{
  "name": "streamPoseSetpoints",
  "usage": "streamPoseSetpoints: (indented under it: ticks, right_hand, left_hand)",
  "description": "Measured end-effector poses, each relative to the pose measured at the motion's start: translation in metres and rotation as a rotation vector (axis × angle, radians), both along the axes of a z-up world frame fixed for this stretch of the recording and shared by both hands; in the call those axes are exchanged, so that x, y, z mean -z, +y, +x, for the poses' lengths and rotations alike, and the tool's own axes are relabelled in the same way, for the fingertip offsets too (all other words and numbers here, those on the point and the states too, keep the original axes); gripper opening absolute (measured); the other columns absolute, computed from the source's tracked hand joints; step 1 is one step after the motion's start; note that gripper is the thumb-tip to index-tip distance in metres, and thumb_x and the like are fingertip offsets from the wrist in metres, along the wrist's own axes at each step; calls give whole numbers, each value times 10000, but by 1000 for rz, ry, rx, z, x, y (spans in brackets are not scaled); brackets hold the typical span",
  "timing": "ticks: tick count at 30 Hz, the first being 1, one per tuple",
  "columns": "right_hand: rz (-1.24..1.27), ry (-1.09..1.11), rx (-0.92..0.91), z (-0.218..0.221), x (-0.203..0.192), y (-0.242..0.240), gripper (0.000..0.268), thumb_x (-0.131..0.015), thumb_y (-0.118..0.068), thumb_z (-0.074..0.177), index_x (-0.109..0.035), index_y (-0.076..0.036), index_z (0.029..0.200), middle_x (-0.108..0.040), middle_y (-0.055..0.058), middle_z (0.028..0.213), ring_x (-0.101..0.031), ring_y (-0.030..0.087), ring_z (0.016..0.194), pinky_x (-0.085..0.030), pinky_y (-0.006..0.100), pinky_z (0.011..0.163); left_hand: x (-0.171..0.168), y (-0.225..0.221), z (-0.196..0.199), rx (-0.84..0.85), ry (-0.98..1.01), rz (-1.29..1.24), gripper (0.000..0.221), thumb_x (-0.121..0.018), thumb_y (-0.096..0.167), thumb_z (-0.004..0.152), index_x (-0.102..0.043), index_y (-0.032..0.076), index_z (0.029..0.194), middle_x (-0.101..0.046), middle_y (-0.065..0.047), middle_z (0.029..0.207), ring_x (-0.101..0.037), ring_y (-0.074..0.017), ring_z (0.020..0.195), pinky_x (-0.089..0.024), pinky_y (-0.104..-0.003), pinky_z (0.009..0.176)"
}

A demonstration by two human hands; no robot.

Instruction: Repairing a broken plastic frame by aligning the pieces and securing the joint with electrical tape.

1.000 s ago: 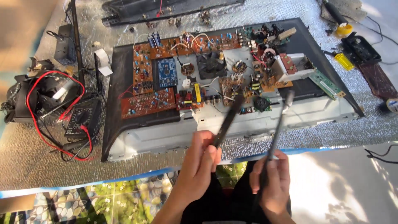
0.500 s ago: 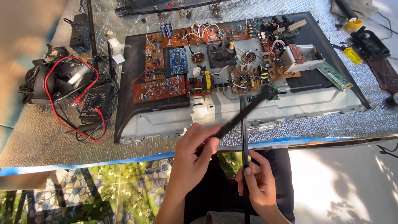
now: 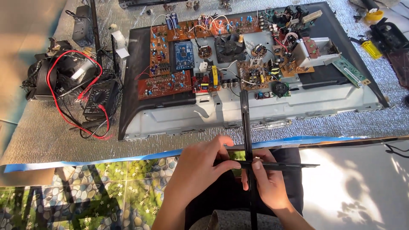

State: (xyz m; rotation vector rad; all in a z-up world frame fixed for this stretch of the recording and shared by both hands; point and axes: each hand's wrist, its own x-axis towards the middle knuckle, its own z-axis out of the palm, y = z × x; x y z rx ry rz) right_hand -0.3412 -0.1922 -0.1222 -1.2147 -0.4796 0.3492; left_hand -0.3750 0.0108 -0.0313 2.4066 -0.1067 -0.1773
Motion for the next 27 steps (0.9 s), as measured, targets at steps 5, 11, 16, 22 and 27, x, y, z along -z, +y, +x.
streamPoseSetpoints:
  ticks: [5,11,16,22,27]
  right_hand:
    - [-49,-14,85,-6,25,-6,268,-485,-176,1054,-470,-11,1264,-606,128,576,-613,225,454,-541,329,444]
    - [51,5,222,-12,33,-2,284,-472,-250,1068,-468,-28,1245,-554,112,576,-483,179,334,-426,290,288]
    - [-12,37,247,-17,25,0,293,-448,-293,1064,-475,-50,1226,-463,107,429,-424,194,298,-379,299,320]
    - [50,16,168,-25,19,2,297,-457,-269,1073,-477,-30,1247,-465,110,424,-423,194,302,-409,305,329]
    - [61,-11,133,-30,18,1,341,-401,-314,1095,-472,-11,1234,-502,110,436,-435,192,314,-420,293,345]
  left_hand:
    - [22,-7,-24,-333,-927,-59,310,-827,335,847,-675,83,945,-742,-27,970,-692,-197,925,-478,-415,972]
    - [110,-20,-65,-648,-1180,-230,300,-546,342,1024,-552,85,870,-591,-70,767,-581,-179,712,-484,-289,684]
    - [140,-52,-79,-641,-658,-878,162,-523,201,1015,-519,84,904,-487,-20,730,-417,-112,602,-343,-268,530]
    - [107,-55,-59,-460,-229,-1161,470,-696,337,935,-591,76,1311,-649,-54,933,-583,-105,707,-480,-279,629]
    - [88,-65,-46,-288,-186,-1305,196,-686,122,987,-673,10,1146,-705,-101,965,-725,-202,853,-604,-327,735]
